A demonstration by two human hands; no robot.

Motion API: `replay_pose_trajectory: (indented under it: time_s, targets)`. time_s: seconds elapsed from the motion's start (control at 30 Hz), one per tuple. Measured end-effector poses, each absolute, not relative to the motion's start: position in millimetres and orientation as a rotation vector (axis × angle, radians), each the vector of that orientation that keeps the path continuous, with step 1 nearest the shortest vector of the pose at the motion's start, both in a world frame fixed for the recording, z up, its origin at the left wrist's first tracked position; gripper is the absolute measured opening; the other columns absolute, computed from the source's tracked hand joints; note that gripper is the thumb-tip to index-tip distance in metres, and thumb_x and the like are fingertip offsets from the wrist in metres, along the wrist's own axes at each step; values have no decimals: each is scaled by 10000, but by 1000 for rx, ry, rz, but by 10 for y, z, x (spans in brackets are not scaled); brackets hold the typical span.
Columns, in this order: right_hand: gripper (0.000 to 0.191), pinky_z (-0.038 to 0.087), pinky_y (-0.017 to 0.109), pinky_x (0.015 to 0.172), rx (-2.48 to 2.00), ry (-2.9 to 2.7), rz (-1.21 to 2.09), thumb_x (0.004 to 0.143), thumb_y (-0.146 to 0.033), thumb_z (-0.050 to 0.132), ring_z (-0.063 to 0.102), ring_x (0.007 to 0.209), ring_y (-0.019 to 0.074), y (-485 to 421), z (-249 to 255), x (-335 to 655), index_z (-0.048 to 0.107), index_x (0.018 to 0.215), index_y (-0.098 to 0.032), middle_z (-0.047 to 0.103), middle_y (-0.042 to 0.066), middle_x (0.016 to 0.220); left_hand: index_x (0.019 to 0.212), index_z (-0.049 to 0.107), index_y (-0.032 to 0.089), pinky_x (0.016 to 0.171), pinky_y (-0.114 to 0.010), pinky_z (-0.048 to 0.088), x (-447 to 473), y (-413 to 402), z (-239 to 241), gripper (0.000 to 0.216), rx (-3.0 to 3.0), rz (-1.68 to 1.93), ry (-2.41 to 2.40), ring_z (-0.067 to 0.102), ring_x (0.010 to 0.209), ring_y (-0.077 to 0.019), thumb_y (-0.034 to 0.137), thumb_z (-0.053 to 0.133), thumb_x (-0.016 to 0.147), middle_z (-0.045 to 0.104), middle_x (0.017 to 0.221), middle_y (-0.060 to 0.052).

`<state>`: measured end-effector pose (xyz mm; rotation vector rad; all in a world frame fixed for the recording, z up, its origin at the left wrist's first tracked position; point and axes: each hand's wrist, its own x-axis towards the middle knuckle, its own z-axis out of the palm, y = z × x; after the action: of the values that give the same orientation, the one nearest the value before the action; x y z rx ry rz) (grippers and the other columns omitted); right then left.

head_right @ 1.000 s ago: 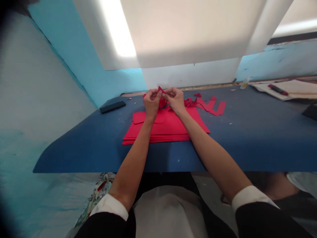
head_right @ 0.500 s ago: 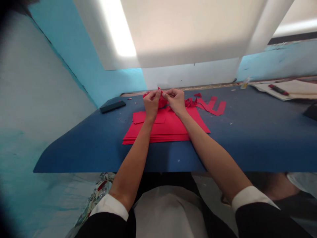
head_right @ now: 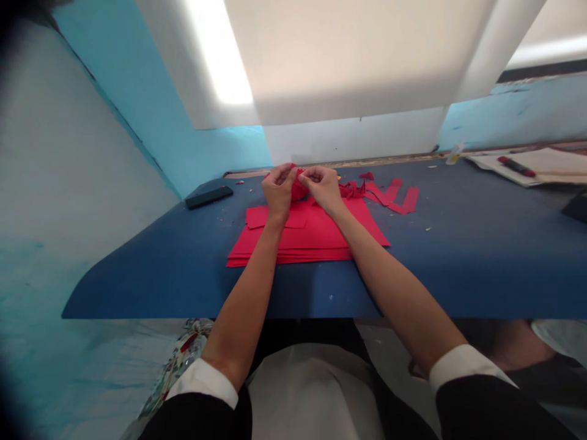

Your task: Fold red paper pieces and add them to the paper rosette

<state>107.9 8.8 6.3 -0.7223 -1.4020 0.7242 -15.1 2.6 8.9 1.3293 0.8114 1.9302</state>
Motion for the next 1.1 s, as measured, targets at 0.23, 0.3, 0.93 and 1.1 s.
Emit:
replay_pose_trajectory:
  time_s: [0.23,0.3,0.93,1.1]
  targets:
    - [248,485,287,585,-707,-1459,763,714,-350,893,564,601,123,58,46,1035,686,696,-215,682,-2,672,964,779,198,1079,-452,589,-168,56,73,111,1245,1913,793,751,1047,-213,255,858,911,799,1014,-50]
    - [231,469,292,571,-717,-1472,745,727,-346,876,548,582,122,57,47,1042,691,695,-213,679,-3,664,951,780,202,1085,-468,591,-161,39,83,115,1247,1906,795,749,1046,-216,269,864,908,793,1002,-54]
    - [427,614,333,749,-759,-1251,713,709,-417,960,703,812,192,194,33,1105,579,823,-260,648,-9,746,1030,752,227,983,-406,616,-147,-78,146,177,1285,1944,764,756,867,-207,276,845,887,764,847,-36]
    - [442,618,361,753,-797,-1252,724,720,-435,953,709,833,220,187,32,1111,566,861,-275,623,-6,736,932,741,233,980,-375,612,-153,-89,167,126,1259,1902,824,757,928,-211,187,840,869,770,849,-33]
